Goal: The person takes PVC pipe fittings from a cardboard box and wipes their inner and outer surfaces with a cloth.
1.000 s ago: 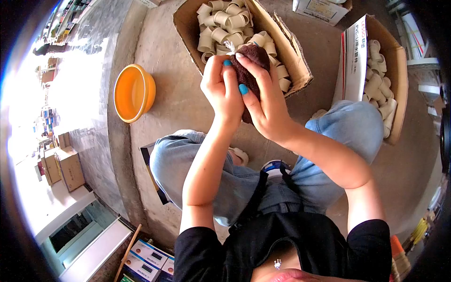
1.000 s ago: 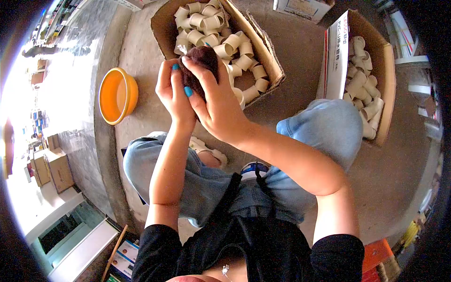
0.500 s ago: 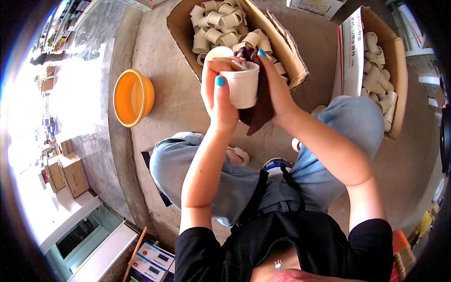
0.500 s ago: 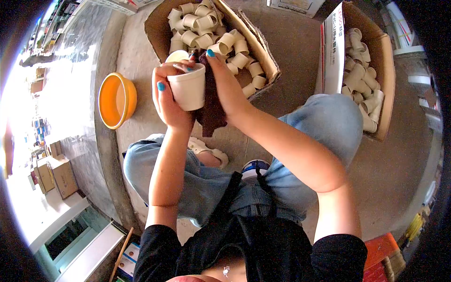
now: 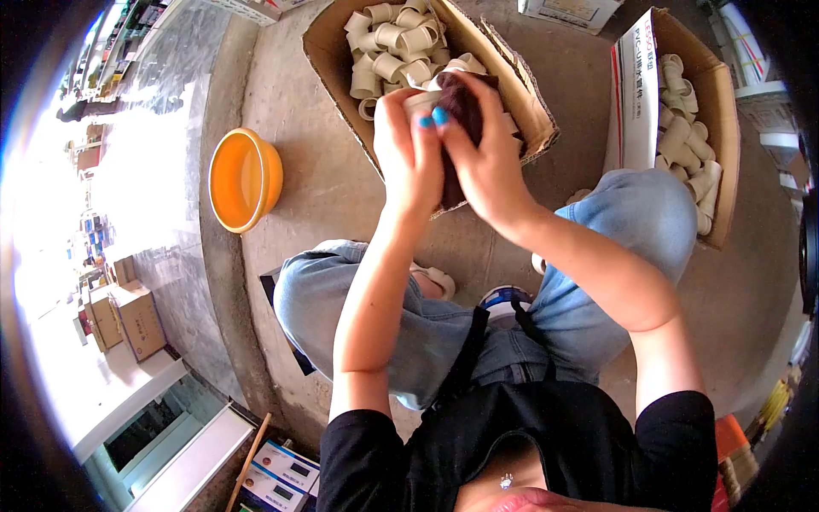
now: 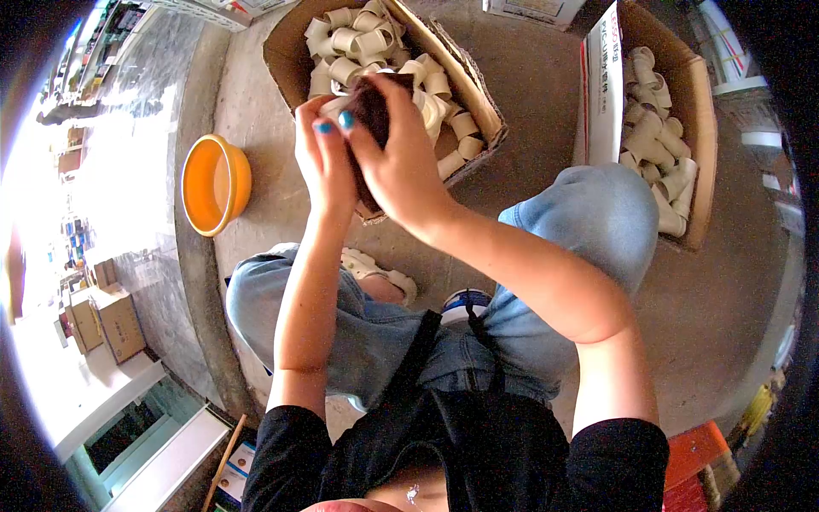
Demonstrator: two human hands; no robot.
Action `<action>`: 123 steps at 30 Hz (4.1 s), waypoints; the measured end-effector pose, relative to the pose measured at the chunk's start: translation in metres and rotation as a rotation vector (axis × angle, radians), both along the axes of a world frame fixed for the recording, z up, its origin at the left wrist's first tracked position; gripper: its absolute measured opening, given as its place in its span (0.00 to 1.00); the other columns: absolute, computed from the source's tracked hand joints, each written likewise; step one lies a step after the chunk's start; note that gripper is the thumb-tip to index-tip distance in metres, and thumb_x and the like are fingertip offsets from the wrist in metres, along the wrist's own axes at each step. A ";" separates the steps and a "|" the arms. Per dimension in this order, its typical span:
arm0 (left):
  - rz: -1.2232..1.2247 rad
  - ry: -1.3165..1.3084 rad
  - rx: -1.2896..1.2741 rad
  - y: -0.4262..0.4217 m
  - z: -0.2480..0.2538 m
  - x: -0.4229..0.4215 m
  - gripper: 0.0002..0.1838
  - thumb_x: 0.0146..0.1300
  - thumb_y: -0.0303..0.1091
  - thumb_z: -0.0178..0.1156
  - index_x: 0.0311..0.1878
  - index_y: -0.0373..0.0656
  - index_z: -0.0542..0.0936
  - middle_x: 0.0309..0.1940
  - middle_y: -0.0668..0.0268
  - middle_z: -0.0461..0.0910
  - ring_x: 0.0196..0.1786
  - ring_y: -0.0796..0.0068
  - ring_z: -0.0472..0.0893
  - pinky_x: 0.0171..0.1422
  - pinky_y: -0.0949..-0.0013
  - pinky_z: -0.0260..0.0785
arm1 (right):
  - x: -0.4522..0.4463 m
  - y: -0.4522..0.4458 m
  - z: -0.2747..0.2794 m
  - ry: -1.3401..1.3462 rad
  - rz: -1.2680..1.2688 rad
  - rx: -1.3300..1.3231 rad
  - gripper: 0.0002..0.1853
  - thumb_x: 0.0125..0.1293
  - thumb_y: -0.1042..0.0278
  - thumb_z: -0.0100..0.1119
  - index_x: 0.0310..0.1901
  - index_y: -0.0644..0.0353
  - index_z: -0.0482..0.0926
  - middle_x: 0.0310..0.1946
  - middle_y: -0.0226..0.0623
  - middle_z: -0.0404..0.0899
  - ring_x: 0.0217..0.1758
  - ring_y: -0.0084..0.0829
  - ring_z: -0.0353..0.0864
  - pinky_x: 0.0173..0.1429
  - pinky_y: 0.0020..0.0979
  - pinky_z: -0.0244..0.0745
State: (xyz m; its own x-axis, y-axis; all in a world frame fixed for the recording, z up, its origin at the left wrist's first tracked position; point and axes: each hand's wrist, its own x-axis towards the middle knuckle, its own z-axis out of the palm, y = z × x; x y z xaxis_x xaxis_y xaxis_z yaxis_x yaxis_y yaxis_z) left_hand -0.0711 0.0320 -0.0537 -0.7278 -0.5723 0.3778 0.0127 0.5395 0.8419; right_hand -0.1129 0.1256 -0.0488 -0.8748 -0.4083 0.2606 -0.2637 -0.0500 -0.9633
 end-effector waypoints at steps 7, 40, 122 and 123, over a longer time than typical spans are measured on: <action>-0.011 0.149 -0.230 -0.001 0.003 0.004 0.23 0.58 0.50 0.48 0.34 0.33 0.74 0.25 0.51 0.71 0.28 0.52 0.72 0.33 0.61 0.65 | 0.014 0.002 -0.003 -0.324 0.084 -0.155 0.20 0.67 0.61 0.48 0.54 0.65 0.62 0.43 0.47 0.71 0.48 0.36 0.71 0.55 0.32 0.64; 0.026 0.109 0.978 0.017 0.028 0.011 0.28 0.67 0.56 0.38 0.49 0.38 0.69 0.39 0.62 0.69 0.40 0.73 0.71 0.48 0.69 0.64 | -0.020 0.003 0.015 -0.046 -0.052 -0.076 0.11 0.58 0.63 0.59 0.26 0.63 0.76 0.17 0.37 0.74 0.20 0.26 0.72 0.27 0.27 0.66; -0.211 0.102 0.463 -0.026 0.038 0.039 0.30 0.56 0.62 0.41 0.42 0.40 0.68 0.33 0.65 0.71 0.38 0.77 0.72 0.42 0.75 0.65 | -0.041 0.030 0.040 0.887 0.203 0.080 0.21 0.45 0.80 0.58 0.45 0.54 0.75 0.47 0.40 0.73 0.50 0.39 0.73 0.54 0.35 0.69; -0.188 0.102 0.457 -0.023 0.040 0.039 0.31 0.57 0.63 0.39 0.42 0.40 0.68 0.33 0.66 0.72 0.38 0.78 0.73 0.42 0.75 0.65 | -0.037 0.032 0.039 0.903 0.206 0.081 0.21 0.45 0.80 0.59 0.45 0.53 0.76 0.47 0.39 0.73 0.50 0.40 0.73 0.54 0.35 0.69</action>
State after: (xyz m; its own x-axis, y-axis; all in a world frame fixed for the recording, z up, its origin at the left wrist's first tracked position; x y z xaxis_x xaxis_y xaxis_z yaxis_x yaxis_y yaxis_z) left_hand -0.0318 0.0086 -0.0134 -0.8066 -0.5585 0.1937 0.1688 0.0964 0.9809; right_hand -0.1501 0.1579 -0.0093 -0.2625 -0.5795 0.7715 -0.9086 -0.1209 -0.3999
